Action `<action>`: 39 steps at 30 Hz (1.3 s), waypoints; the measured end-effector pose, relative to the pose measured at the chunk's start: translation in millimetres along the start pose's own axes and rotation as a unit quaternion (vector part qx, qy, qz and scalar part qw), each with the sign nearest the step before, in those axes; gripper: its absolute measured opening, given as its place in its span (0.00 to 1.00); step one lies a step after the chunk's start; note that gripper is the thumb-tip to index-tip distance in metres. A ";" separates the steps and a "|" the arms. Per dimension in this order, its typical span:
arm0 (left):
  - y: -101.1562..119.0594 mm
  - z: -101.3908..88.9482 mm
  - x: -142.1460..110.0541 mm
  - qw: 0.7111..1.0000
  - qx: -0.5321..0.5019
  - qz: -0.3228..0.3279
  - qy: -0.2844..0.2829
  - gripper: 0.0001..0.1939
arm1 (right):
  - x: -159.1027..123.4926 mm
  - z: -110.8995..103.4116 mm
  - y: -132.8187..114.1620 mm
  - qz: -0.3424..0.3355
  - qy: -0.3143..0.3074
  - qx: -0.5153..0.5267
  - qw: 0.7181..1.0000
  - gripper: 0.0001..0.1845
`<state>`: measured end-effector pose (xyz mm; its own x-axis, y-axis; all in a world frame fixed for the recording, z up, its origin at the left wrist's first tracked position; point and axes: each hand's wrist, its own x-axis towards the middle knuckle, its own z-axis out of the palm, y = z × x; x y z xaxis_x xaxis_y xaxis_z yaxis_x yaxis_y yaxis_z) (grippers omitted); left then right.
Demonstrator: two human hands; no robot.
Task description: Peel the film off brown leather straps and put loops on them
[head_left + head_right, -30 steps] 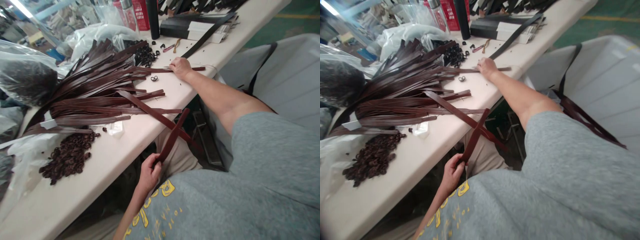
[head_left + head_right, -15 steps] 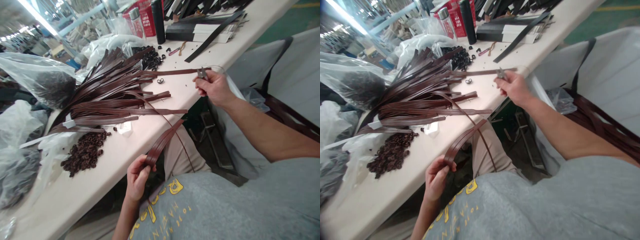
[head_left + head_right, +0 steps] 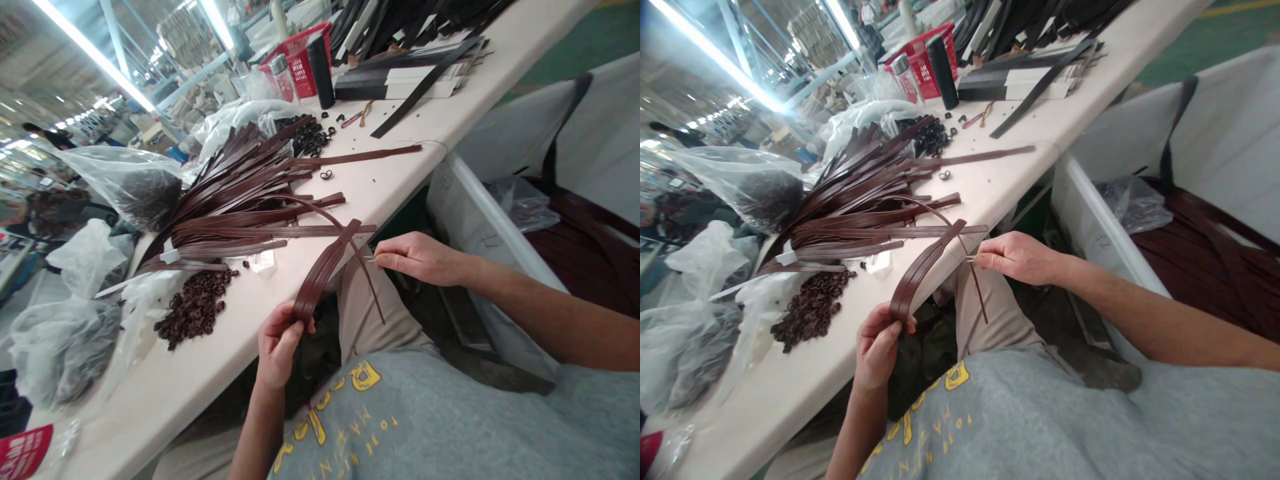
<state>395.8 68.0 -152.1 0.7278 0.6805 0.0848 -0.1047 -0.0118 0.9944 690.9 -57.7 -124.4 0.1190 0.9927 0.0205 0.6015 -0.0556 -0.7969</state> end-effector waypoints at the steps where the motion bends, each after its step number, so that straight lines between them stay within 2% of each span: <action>1: 0.0 0.8 0.1 1.000 0.002 -0.003 0.000 0.08 | 2.5 0.2 -2.0 -0.006 -0.006 -0.009 1.000 0.23; 6: 0.5 3.0 -0.5 1.000 0.018 -0.016 -0.001 0.08 | 11.2 1.5 -4.2 -0.011 -0.011 -0.046 0.999 0.19; 15: -2.0 3.2 -1.1 1.000 0.022 -0.022 -0.006 0.10 | 23.5 10.9 1.8 -0.017 -0.033 -0.108 0.993 0.19; 23: -4.2 -3.6 -3.5 1.000 0.001 -0.007 0.014 0.09 | 22.7 19.1 8.4 -0.011 -0.036 -0.085 0.996 0.20; 27: -4.1 -4.0 -3.4 1.000 0.006 -0.015 0.000 0.08 | 21.2 16.2 11.7 -0.008 -0.027 -0.072 0.997 0.20; 31: -4.0 -1.9 -2.3 1.000 0.001 -0.020 -0.007 0.08 | 22.6 15.2 11.4 -0.023 -0.050 -0.078 0.995 0.24; 39: -4.7 0.7 -3.6 0.999 -0.034 -0.007 -0.007 0.08 | 31.9 25.5 10.1 -0.043 -0.065 -0.090 0.993 0.24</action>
<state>394.2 65.1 -157.0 0.7396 0.6692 0.0716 -0.1388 0.0476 0.9892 680.6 -23.9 -147.2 -0.0348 0.9994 -0.0022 0.7376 0.0242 -0.6748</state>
